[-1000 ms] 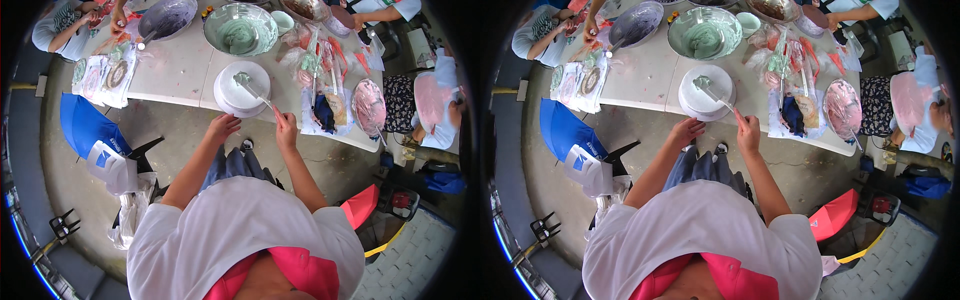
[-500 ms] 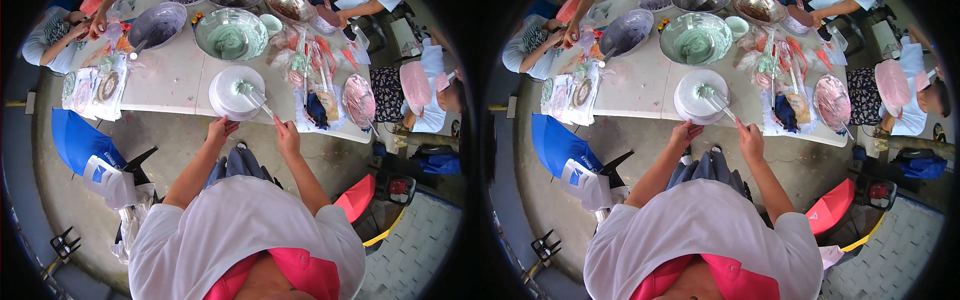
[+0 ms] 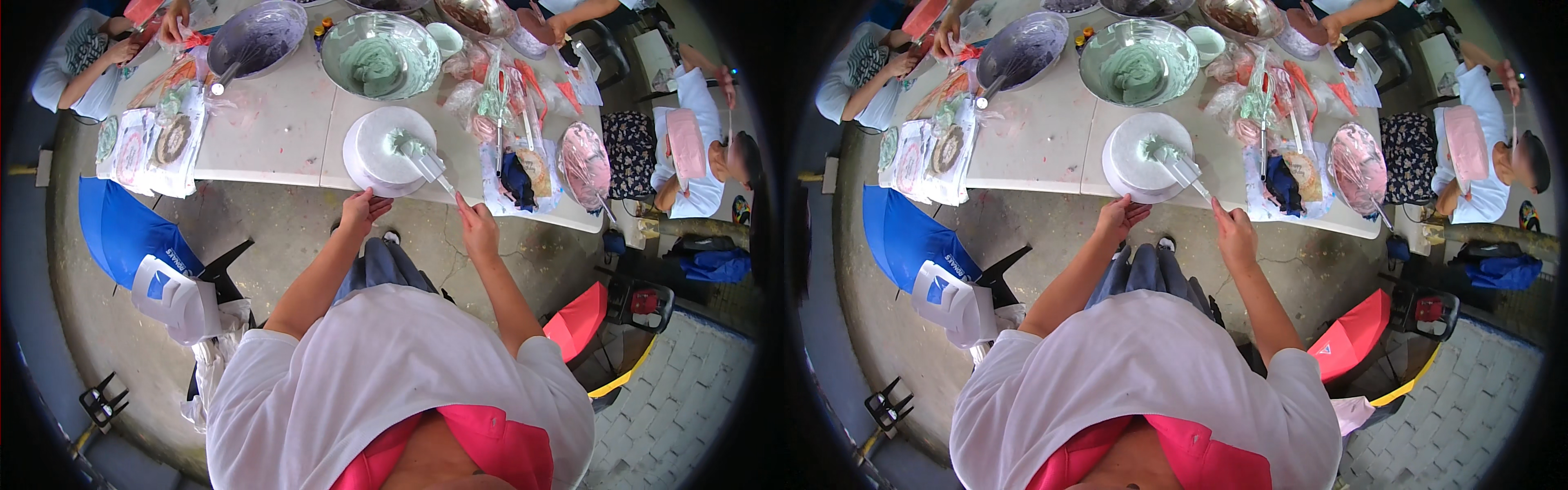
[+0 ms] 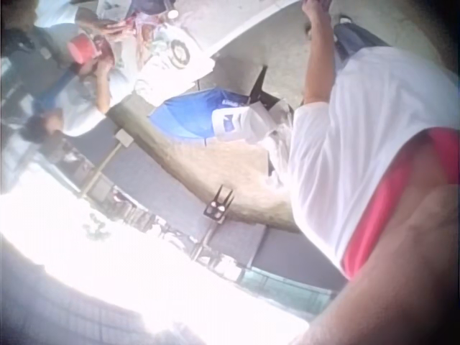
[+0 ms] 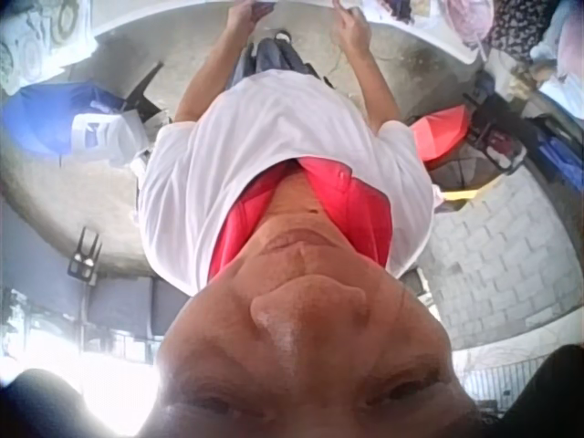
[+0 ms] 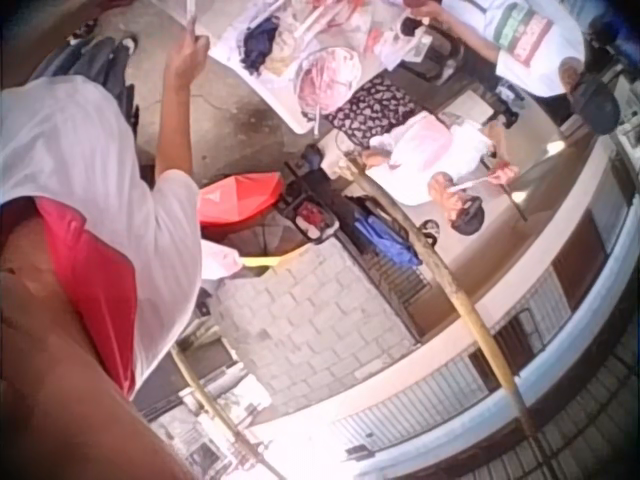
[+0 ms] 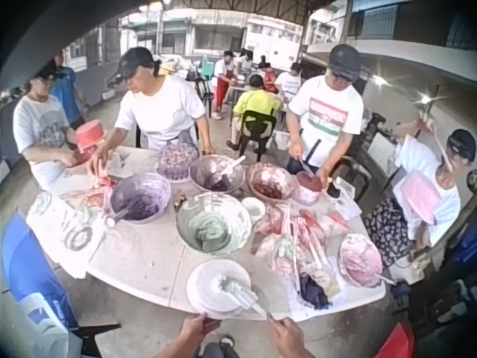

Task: The person spreads green frosting onto the top and sides of a white cake using a spatula while holding the cake stand.

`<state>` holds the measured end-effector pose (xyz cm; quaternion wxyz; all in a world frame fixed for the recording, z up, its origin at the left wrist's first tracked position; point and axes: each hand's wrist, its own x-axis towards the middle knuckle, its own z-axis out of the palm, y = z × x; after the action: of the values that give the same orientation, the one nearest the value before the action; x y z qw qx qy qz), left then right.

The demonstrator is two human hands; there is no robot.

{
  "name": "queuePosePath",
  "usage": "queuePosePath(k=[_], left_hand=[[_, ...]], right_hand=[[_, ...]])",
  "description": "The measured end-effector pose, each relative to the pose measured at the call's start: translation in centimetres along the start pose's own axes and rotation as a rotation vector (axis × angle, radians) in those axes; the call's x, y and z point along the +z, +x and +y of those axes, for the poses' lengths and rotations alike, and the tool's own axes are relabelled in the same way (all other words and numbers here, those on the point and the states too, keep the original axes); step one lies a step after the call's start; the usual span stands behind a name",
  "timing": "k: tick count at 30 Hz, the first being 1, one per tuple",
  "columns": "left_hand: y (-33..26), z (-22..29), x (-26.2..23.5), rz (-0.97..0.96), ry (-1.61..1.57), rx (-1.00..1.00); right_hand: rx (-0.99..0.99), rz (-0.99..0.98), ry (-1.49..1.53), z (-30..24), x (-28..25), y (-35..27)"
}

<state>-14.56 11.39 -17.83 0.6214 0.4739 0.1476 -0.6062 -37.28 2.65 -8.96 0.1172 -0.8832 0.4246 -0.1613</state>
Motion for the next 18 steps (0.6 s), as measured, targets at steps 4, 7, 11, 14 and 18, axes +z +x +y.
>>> queuePosePath(k=[4, 7, 11, 14, 18], left_hand=[[-1.0, 0.5, 0.1, 0.147, 0.118, 0.0], [-2.1, 0.7, -1.1, 0.357, 0.499, 0.428], [-5.8, 5.3, 1.6, 0.269, 0.899, 0.852], [-4.9, 7.0, 2.6, 0.302, 0.931, 0.806], [-3.6, 7.9, 3.3, 0.322, 0.975, 0.728]], right_hand=[[0.011, -0.029, -0.038, -0.3, -0.7, 0.2], [0.014, -0.042, -0.05, -0.4, -1.0, 0.2], [0.023, -0.035, -0.046, -0.7, -1.8, 0.5], [0.015, -0.047, -0.061, -0.9, -2.1, 0.8], [0.017, -0.062, -0.109, -0.8, -2.7, 0.9]])
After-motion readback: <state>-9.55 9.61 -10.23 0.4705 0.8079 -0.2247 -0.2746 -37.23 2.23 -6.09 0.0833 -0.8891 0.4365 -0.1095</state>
